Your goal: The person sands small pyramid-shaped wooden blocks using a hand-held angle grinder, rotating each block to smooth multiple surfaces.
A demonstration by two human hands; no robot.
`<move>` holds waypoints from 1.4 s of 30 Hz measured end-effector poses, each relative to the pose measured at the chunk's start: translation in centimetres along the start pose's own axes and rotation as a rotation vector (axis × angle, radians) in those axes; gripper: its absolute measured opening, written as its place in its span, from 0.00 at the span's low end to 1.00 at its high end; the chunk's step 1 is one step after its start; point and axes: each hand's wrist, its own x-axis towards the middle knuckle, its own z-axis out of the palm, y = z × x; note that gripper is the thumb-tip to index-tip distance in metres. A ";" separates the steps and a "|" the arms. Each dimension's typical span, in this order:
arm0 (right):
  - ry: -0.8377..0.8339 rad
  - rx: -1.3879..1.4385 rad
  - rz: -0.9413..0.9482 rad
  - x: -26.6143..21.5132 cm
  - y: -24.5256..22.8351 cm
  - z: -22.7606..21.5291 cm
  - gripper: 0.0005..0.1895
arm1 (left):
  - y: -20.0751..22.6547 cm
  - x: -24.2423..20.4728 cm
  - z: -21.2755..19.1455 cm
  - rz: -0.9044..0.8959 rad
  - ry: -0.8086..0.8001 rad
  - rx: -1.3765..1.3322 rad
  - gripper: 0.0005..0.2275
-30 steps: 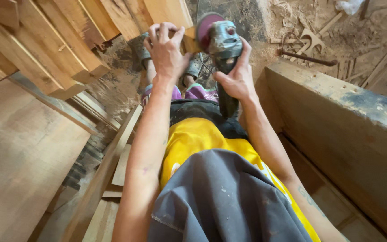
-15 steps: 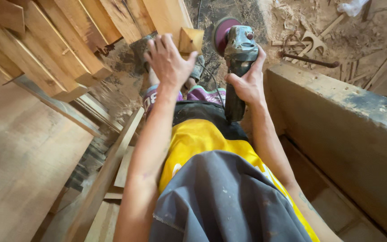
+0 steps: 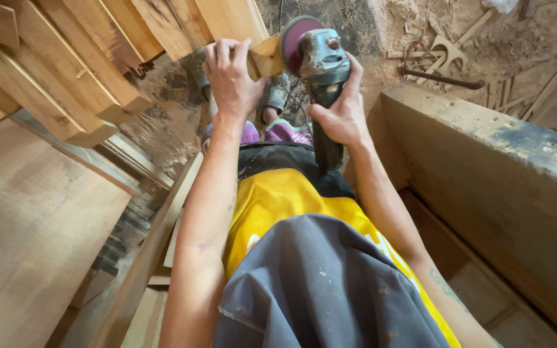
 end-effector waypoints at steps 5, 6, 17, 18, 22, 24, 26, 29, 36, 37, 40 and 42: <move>-0.032 -0.067 -0.008 0.4 -0.6 0.8 0.56 | -0.2 0.4 0.0 0.016 0.023 0.003 0.26; -0.036 -0.071 -0.017 0.5 -0.6 0.9 0.56 | -0.2 0.3 -0.1 0.025 0.031 0.002 0.26; -0.004 -0.019 -0.009 0.4 0.8 -0.4 0.53 | 0.6 0.7 -0.7 -0.026 0.014 -0.006 0.27; -0.016 -0.021 -0.044 0.5 0.8 -0.3 0.54 | 0.5 0.7 -0.7 -0.025 0.025 -0.001 0.26; -0.050 -0.029 0.015 0.6 0.4 0.4 0.55 | 0.4 0.5 -0.7 -0.009 -0.011 -0.018 0.24; -0.056 -0.056 0.113 0.8 0.1 0.7 0.55 | 0.4 0.5 -0.9 0.007 -0.019 0.014 0.25; -0.050 -0.112 0.191 1.2 0.0 0.7 0.55 | 0.6 0.8 -1.1 -0.004 -0.020 0.031 0.25; -0.025 -0.050 0.161 1.3 0.5 0.2 0.56 | 0.8 0.7 -1.5 -0.047 -0.035 0.018 0.26; 0.039 -0.039 0.032 0.7 1.9 -0.7 0.55 | 0.8 1.1 -1.5 -0.028 -0.034 0.041 0.26; 0.028 -0.023 0.027 0.4 2.0 -0.7 0.55 | 0.9 1.0 -1.3 -0.008 -0.025 0.060 0.26; -0.020 0.012 0.048 0.2 1.8 -0.4 0.56 | 0.8 1.1 -1.2 0.002 -0.048 0.044 0.26; -0.034 -0.001 0.045 0.1 1.6 0.0 0.56 | 1.0 1.1 -1.5 -0.011 -0.068 0.045 0.25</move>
